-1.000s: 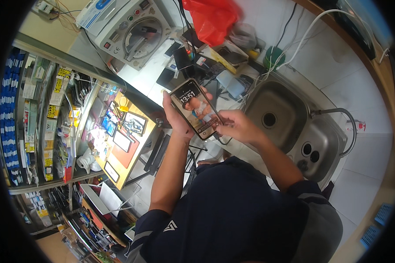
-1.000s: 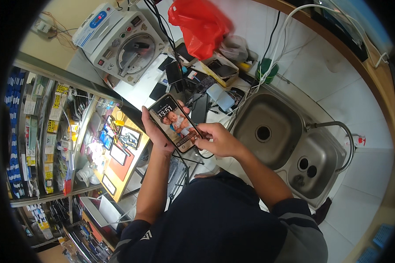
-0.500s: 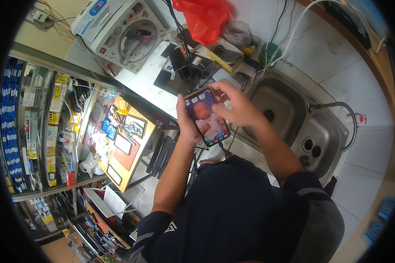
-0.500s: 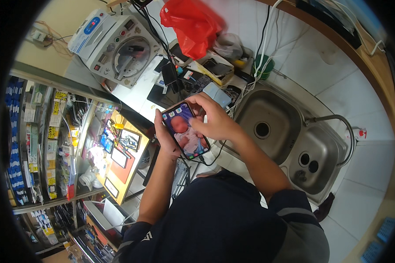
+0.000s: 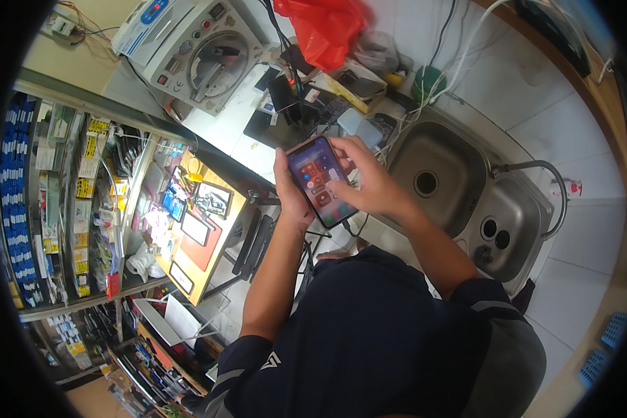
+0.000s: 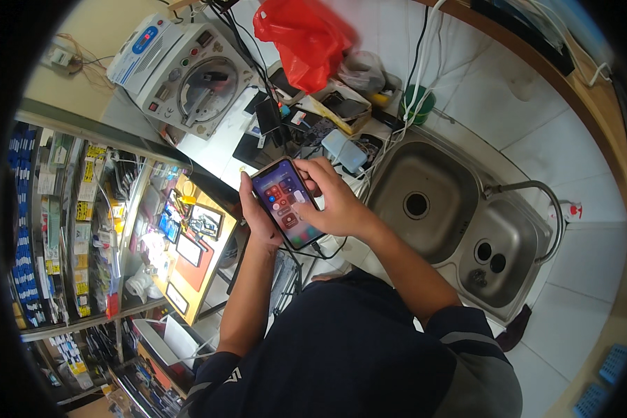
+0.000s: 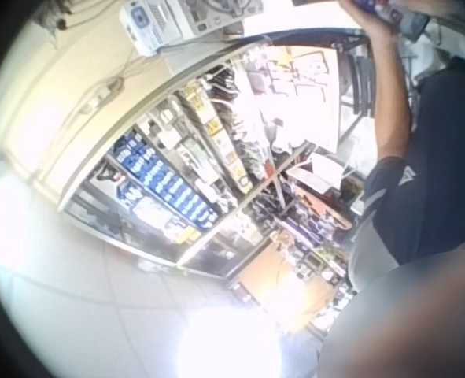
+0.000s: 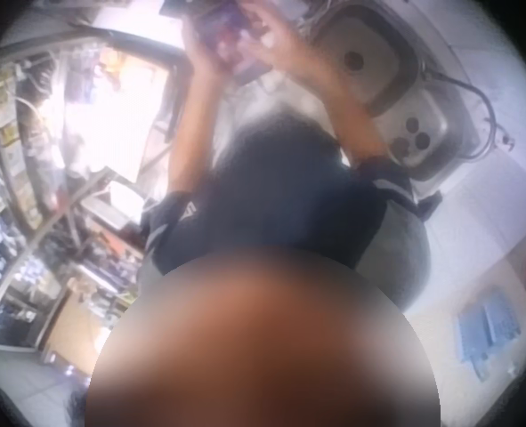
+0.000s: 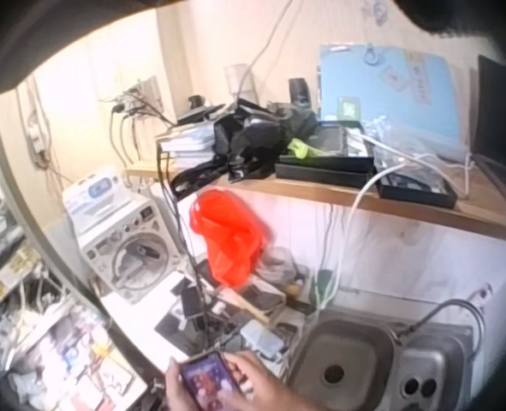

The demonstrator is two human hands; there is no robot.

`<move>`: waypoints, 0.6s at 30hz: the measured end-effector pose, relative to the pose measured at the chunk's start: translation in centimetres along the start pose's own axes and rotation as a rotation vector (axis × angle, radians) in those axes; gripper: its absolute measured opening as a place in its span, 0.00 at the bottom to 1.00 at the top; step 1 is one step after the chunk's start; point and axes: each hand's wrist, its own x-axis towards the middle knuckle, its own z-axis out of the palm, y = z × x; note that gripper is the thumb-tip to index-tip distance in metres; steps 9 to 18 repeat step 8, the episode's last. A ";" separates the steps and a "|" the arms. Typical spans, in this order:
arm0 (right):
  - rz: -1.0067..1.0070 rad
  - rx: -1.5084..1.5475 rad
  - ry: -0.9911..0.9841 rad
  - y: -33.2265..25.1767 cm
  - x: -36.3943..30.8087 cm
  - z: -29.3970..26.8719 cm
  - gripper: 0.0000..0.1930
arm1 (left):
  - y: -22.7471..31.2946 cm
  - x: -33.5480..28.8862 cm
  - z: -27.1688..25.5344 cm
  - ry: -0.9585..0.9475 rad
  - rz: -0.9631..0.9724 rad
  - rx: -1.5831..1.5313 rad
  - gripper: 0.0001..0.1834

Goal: The person uses a blue-handled precision tool to scrape adhesive residue from a rectangular screen surface clamped in a light blue frame. They repeatedly scrape and wipe the surface, then briefly handle a smartphone before returning to the screen.

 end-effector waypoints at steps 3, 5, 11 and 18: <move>0.023 -0.006 -0.066 0.0 -0.8 0.1 0.48 | 0.4 -0.3 -0.3 0.012 -0.006 0.007 0.51; 0.087 0.045 -0.117 0.2 -1.6 0.2 0.52 | 0.8 -0.4 -0.6 -0.001 -0.018 0.074 0.54; 0.133 0.175 -0.132 0.9 -3.0 1.1 0.45 | 0.9 -0.7 -1.1 -0.030 0.059 -0.006 0.50; 0.133 0.175 -0.132 0.9 -3.0 1.1 0.45 | 0.9 -0.7 -1.1 -0.030 0.059 -0.006 0.50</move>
